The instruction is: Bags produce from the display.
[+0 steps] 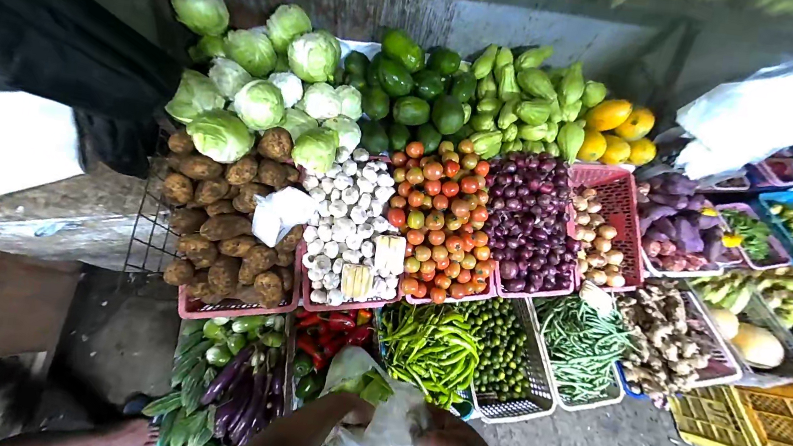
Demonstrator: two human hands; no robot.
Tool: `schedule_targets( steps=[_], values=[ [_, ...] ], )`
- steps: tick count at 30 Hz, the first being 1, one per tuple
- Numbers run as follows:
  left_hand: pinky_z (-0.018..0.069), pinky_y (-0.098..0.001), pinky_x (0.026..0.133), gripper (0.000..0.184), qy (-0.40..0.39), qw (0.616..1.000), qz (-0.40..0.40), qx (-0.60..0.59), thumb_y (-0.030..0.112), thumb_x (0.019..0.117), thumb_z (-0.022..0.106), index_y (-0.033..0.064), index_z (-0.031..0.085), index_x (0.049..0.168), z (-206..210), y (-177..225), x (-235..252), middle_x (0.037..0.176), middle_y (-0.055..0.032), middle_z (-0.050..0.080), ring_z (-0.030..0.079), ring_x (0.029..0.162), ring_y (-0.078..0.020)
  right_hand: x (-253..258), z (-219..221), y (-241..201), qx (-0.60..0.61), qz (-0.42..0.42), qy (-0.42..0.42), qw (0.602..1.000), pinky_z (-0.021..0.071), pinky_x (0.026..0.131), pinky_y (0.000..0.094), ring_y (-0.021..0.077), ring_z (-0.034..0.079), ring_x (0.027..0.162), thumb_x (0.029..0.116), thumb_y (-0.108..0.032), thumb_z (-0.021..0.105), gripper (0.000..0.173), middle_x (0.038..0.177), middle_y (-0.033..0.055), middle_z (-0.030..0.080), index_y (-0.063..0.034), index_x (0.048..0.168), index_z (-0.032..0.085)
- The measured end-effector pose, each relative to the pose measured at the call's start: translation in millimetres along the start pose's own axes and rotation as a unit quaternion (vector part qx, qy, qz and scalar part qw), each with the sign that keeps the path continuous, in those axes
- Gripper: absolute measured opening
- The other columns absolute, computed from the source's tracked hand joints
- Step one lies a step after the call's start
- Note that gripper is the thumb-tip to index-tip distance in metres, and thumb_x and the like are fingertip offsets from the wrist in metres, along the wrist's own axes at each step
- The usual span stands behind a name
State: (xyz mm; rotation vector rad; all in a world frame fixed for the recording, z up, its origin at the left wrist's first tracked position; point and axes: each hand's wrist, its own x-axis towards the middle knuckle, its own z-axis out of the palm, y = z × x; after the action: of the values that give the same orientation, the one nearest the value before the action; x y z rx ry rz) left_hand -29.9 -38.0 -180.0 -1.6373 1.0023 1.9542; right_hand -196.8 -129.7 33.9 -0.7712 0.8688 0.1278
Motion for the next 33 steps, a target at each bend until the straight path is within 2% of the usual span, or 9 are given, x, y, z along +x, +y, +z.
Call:
schedule_targets(
  steps=[3,6,9,11,13,15,19,22,33],
  values=[
    [0.0468,-0.0601,0.099,0.046,-0.027,1.0,0.006,-0.003,0.037,0.1017,0.06,-0.0024,0.067,0.124,-20,-2,-15,0.127,-0.0263,0.065,0.061,0.118,-0.0392,1,-7,4,0.009,0.047,-0.032,0.998,0.0598,0.079,0.0352,0.0121,0.069,0.085,0.0895,-0.001,0.057,0.028,0.095,0.0005,0.071,-0.0094,0.116,0.06],
    [0.0586,-0.0466,0.078,0.039,0.116,0.945,0.264,-0.156,0.042,0.0918,0.07,0.0052,0.074,0.104,20,-65,-5,0.097,-0.0143,0.073,0.07,0.088,-0.0245,4,-11,6,0.019,0.049,-0.038,0.998,0.0597,0.078,0.0364,0.0133,0.069,0.084,0.0886,-0.001,0.058,0.027,0.094,0.0017,0.071,-0.0098,0.114,0.061],
    [0.0551,-0.051,0.096,0.031,0.178,0.913,0.355,-0.1,0.034,0.0996,0.064,0.0118,0.07,0.119,41,-72,-20,0.115,-0.0101,0.07,0.067,0.109,-0.0246,5,-2,-1,-0.003,0.043,-0.044,0.998,0.0593,0.077,0.0365,0.0136,0.068,0.084,0.0877,-0.001,0.059,0.027,0.094,0.0023,0.071,-0.0094,0.114,0.061],
    [0.0572,-0.0574,0.084,0.037,0.196,0.914,0.352,0.056,0.037,0.0977,0.064,0.0022,0.072,0.107,32,-62,7,0.104,-0.0202,0.073,0.07,0.099,-0.0353,4,3,-3,-0.013,0.037,-0.036,0.999,0.0594,0.077,0.0365,0.0136,0.069,0.084,0.0858,-0.001,0.059,0.029,0.095,0.0025,0.072,-0.0084,0.114,0.063],
    [0.0485,-0.0635,0.099,0.047,0.014,0.975,0.17,0.143,0.037,0.1008,0.063,-0.0055,0.069,0.119,0,-26,-4,0.124,-0.0282,0.066,0.063,0.119,-0.0429,3,3,1,-0.011,0.035,-0.034,0.999,0.0594,0.077,0.0364,0.0137,0.069,0.084,0.085,-0.001,0.059,0.029,0.094,0.0025,0.071,-0.0081,0.113,0.062],
    [0.0555,-0.0557,0.064,0.055,0.132,0.95,0.282,0.018,0.047,0.088,0.07,-0.008,0.072,0.094,13,-66,19,0.091,-0.0282,0.07,0.069,0.081,-0.0393,3,-8,10,0.01,0.032,-0.041,0.999,0.0593,0.076,0.0358,0.0135,0.069,0.083,0.0849,-0.001,0.06,0.027,0.093,0.002,0.071,-0.0096,0.11,0.063],
    [0.0435,-0.0539,0.107,0.063,0.034,0.98,0.019,-0.196,0.054,0.096,0.064,0.0048,0.064,0.134,-32,-38,-30,0.136,-0.0198,0.062,0.058,0.126,-0.0321,-1,-20,18,0.113,0.015,0.02,0.993,0.0607,0.075,0.0418,0.0185,0.071,0.082,0.0805,-0.002,0.06,0.031,0.092,0.0061,0.072,-0.0086,0.111,0.063],
    [0.0419,-0.0606,0.109,0.065,0.024,0.983,0.101,-0.154,0.059,0.1013,0.051,0.005,0.065,0.133,-33,-46,-14,0.137,-0.021,0.063,0.057,0.13,-0.0354,-7,-10,5,0.11,0.03,0.089,0.99,0.0612,0.078,0.0435,0.0202,0.071,0.086,0.0846,0.002,0.054,0.034,0.096,0.0087,0.072,-0.005,0.118,0.059],
    [0.0414,-0.0613,0.11,0.05,0.058,0.961,0.241,-0.121,0.042,0.1082,0.046,0.0008,0.067,0.128,9,-13,25,0.131,-0.0237,0.065,0.059,0.128,-0.0377,5,-19,19,-0.015,0.064,-0.012,0.998,0.06,0.083,0.0392,0.0145,0.07,0.09,0.0877,-0.002,0.059,0.033,0.1,0.0039,0.072,-0.0067,0.12,0.061]
  ],
)
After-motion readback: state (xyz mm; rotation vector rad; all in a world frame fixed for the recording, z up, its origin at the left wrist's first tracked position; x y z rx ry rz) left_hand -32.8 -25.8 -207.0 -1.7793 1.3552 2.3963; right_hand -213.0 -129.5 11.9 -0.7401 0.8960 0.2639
